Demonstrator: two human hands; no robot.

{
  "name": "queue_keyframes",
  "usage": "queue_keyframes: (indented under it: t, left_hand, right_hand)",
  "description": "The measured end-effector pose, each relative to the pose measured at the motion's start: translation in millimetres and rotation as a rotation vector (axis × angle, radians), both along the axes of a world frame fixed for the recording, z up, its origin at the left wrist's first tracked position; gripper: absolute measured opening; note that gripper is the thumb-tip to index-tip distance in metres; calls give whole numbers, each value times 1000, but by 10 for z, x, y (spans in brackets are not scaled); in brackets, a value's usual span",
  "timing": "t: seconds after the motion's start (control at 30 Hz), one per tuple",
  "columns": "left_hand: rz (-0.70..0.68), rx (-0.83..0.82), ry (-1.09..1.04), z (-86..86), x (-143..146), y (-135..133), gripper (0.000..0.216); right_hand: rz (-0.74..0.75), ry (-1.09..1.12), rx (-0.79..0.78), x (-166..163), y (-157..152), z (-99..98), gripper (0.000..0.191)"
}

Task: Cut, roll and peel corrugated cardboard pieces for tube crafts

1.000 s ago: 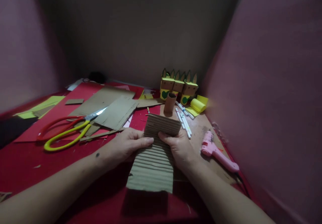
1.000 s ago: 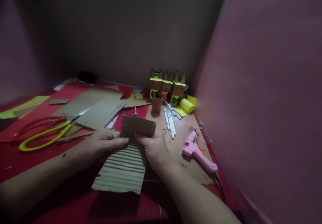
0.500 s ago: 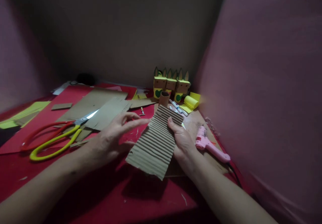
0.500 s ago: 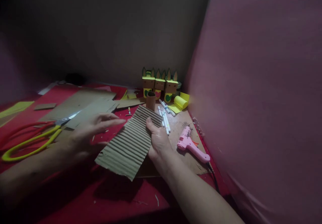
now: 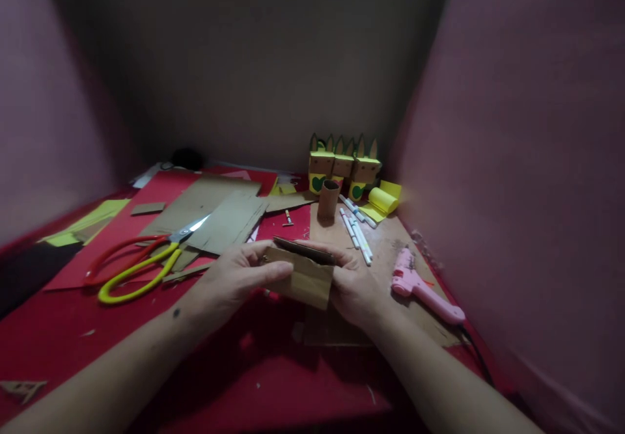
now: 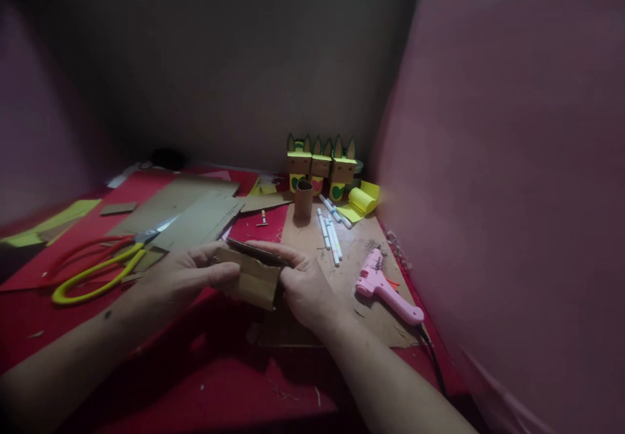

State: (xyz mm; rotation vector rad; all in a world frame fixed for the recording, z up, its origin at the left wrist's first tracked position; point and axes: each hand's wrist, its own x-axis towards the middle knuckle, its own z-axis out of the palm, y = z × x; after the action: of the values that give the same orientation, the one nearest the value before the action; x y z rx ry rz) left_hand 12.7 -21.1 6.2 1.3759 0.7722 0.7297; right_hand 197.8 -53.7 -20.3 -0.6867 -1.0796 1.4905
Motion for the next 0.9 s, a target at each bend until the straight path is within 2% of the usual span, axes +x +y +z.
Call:
queue_keyframes:
  t: [0.23, 0.37, 0.43, 0.5, 0.6, 0.67, 0.7, 0.83, 0.9]
  left_hand:
    - [23, -51, 13, 41, 17, -32, 32]
    - [56, -72, 8, 42, 17, -29, 28]
    - [88, -61, -27, 30, 15, -13, 29]
    - [150, -40, -72, 6, 13, 8, 29]
    - [270, 9, -128, -31, 30, 18, 26]
    - [299, 41, -145, -39, 50, 3, 24]
    - [280, 50, -144, -33, 53, -4, 24]
    - [153, 96, -110, 56, -135, 85, 39]
    - [230, 169, -65, 100, -423, 212, 47]
  right_hand:
    - [5, -10, -22, 4, 46, -18, 44]
    - [-25, -6, -38, -40, 56, -16, 38]
    - [-114, 1, -50, -44, 49, -5, 38]
    - [-277, -37, -26, -21, 26, 16, 37]
    - [-470, -257, 160, 32, -33, 65, 26]
    - [-443, -404, 290, 44, -71, 94, 24]
    - [-402, -441, 289, 39, -85, 102, 25]
    - [-284, -321, 109, 7, -85, 73, 20]
    - [-238, -196, 78, 22, -63, 43, 21]
